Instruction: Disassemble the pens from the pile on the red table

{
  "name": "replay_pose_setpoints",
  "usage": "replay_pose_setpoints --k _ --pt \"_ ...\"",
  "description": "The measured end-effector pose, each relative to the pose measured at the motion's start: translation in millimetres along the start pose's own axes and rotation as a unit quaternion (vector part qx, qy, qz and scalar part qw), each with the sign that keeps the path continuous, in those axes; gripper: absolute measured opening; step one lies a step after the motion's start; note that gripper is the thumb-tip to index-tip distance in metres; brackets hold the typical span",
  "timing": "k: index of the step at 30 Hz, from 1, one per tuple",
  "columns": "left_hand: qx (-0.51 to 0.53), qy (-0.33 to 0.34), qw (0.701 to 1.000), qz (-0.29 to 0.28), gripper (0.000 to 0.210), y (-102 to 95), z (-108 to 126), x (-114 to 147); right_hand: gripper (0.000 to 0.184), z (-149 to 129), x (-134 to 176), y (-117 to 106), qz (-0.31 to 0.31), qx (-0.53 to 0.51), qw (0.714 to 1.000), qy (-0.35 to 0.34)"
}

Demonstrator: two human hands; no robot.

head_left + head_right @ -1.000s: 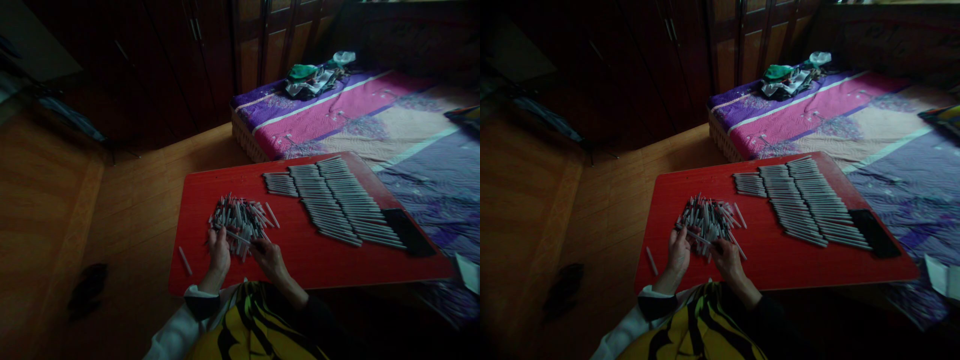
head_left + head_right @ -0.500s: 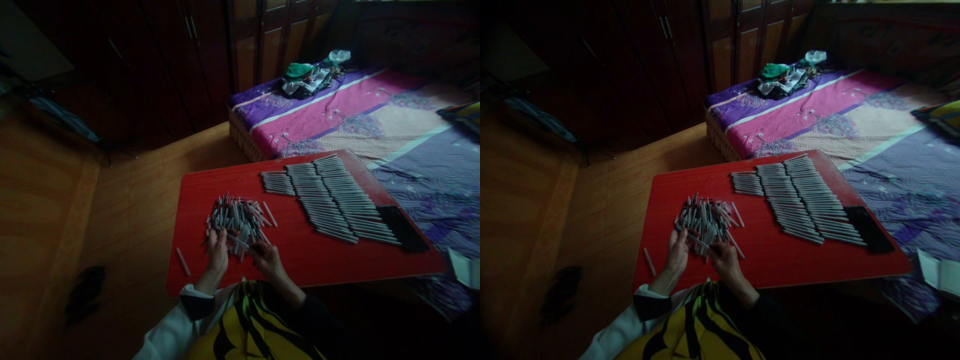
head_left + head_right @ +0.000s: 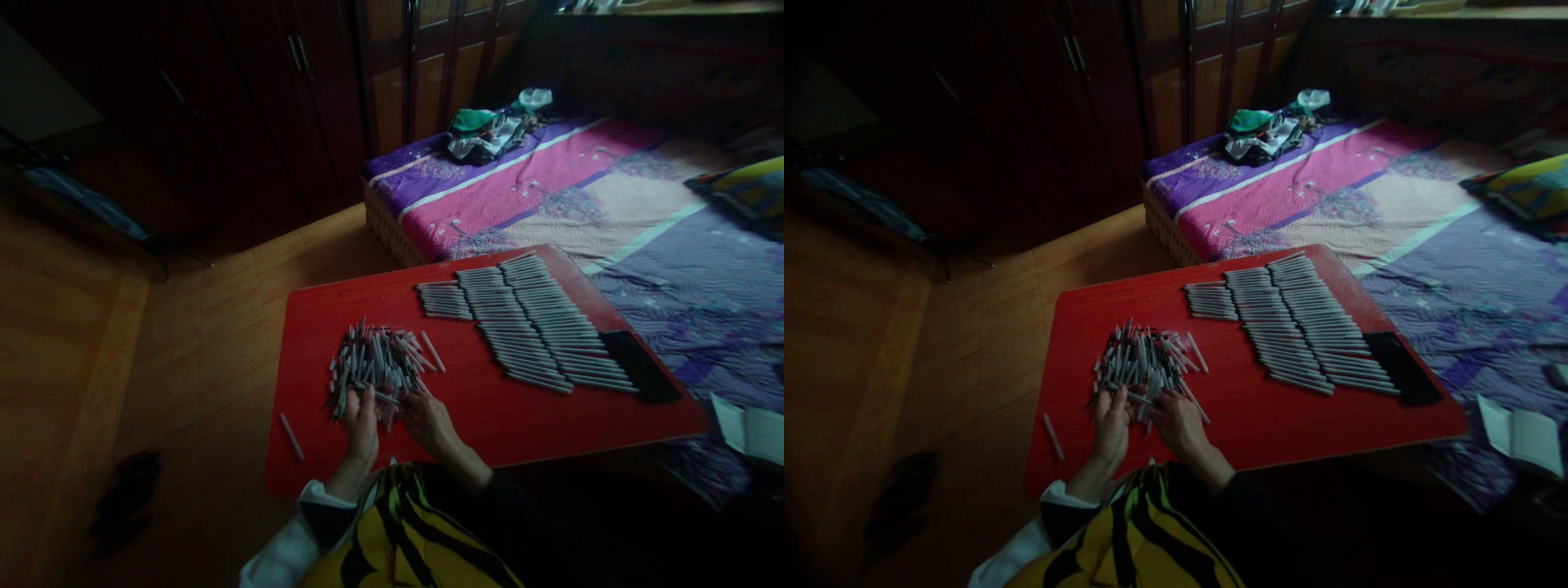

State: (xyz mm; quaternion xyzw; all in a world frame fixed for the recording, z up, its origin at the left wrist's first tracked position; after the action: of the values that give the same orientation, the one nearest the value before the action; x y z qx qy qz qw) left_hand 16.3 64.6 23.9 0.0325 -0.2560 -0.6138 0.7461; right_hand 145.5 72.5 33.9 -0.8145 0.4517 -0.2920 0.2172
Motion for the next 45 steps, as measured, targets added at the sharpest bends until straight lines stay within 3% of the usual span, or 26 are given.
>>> replay_pose_setpoints --k 3,5,12,15,21,30,37,41,45 --pt "-0.011 -0.022 1.000 -0.016 0.027 8.4 -8 -3 0.023 -4 -5 -5 0.001 0.099 0.995 -0.011" --pt "-0.023 -0.033 0.999 -0.025 0.030 9.2 -8 -6 0.025 8 -14 -14 0.001 0.142 0.990 0.008" --pt "-0.041 -0.049 0.998 -0.011 0.046 -21.2 -17 13 0.032 111 -60 -101 0.061 0.242 0.953 0.170" --pt "-0.039 -0.082 0.996 0.023 0.048 -40.5 -32 29 0.030 140 -74 -117 0.063 0.255 0.945 0.193" --pt "-0.015 -0.112 0.990 0.081 0.049 -66.4 -51 45 0.028 159 -92 -111 0.069 0.287 0.937 0.188" --pt "0.003 -0.123 0.987 0.101 0.047 -73.7 -64 54 0.030 167 -120 -117 0.064 0.314 0.937 0.142" --pt "0.004 -0.105 0.985 0.135 0.042 -87.0 -64 55 0.031 157 -117 -120 0.079 0.288 0.942 0.156" --pt "0.014 -0.103 0.982 0.156 0.038 -94.9 -65 51 0.033 142 -102 -91 0.061 0.247 0.951 0.176" --pt "0.013 -0.099 0.984 0.147 0.037 -96.3 -63 44 0.031 128 -71 -37 -0.002 0.195 0.961 0.198"
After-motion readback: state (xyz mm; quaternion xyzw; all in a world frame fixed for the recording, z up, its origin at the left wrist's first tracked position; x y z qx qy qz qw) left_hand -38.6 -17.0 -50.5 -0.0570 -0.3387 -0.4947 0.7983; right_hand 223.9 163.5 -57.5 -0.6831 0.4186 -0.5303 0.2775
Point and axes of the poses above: each hand's wrist, its own x-axis away from the middle knuckle, its own y-axis out of the palm, z = x × y, the point moved 6 cm from there along -x, towards the middle knuckle, and after that the axes turned 12 degrees about -z, right-handed, at the moved point
